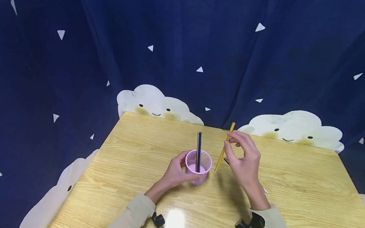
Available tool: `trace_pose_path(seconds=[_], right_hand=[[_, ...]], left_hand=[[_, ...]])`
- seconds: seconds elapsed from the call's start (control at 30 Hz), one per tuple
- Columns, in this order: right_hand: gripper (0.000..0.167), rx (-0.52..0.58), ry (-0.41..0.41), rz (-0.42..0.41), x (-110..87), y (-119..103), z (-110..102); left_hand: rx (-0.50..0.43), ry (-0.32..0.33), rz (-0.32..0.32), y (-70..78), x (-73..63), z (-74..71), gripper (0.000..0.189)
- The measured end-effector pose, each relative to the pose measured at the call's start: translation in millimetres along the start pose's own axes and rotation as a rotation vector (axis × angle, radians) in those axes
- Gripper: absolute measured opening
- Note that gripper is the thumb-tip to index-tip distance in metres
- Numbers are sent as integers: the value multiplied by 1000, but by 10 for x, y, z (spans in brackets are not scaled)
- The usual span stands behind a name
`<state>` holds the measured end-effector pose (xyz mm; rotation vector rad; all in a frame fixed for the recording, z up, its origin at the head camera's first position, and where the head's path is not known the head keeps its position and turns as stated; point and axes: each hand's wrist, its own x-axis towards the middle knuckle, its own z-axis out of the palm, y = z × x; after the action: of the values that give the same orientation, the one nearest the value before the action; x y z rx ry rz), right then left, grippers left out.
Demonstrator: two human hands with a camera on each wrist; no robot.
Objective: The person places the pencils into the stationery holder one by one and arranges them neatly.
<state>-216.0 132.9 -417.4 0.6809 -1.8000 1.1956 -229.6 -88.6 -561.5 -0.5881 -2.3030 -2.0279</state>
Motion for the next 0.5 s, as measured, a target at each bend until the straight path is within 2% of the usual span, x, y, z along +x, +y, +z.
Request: trace_pose_path(seconds=[0.07,0.2,0.3,0.5], right_hand=[[31,22,28,-10,63,-66,34],[33,58,37,1,30,99,129],[34,71,5,18,-56,250,205],[35,61,-55,19,-186,313,341]], left_hand=[[0,-1,-2,7,3,-4,88],[1,-3,-11,21,10,-8,87],[5,-7,-3,18,10,-9,87],[1,-13,8,6,9,-6,87]])
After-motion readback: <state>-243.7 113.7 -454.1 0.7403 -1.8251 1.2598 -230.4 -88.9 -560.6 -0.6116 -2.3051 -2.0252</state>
